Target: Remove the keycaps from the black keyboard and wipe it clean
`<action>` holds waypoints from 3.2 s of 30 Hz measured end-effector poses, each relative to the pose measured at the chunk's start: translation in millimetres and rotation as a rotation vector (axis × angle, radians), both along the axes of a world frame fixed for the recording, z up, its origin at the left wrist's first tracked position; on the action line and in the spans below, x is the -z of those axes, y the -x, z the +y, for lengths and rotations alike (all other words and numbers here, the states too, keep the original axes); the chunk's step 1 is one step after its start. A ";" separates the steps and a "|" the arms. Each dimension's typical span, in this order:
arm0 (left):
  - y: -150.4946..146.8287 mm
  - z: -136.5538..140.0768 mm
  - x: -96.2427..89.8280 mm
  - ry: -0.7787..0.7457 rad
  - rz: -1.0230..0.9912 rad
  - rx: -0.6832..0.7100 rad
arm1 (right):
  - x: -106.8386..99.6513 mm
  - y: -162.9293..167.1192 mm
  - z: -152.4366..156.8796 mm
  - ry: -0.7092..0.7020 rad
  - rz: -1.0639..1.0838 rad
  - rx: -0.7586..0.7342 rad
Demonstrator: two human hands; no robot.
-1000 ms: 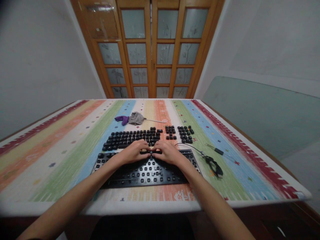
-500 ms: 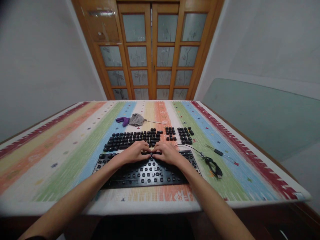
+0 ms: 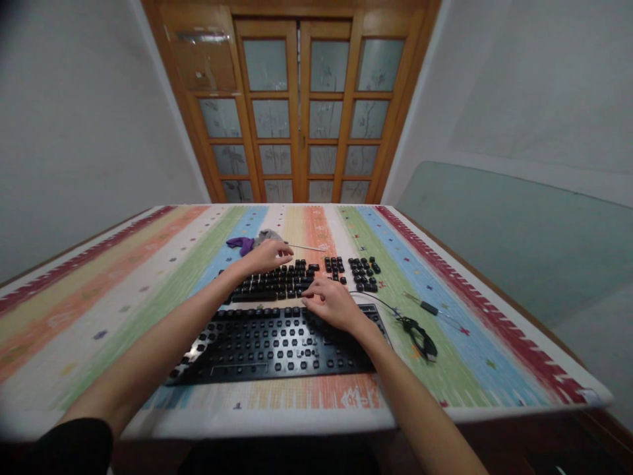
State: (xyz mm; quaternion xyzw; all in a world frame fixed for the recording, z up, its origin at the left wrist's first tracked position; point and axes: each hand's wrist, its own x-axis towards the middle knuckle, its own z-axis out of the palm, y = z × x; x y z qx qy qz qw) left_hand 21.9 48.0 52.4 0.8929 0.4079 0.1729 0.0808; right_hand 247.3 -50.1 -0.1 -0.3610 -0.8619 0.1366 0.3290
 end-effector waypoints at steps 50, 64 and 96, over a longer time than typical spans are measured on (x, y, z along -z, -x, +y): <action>-4.2 -93.0 41.7 0.069 -0.236 0.209 | -6.2 -6.7 -0.7 0.037 0.005 -0.063; -9.1 -96.1 53.3 0.066 -0.146 0.218 | -3.7 -10.0 -0.3 0.059 -0.223 -0.083; -20.3 -98.9 51.8 0.038 -0.029 0.163 | 2.1 -5.4 3.0 0.079 -0.280 -0.102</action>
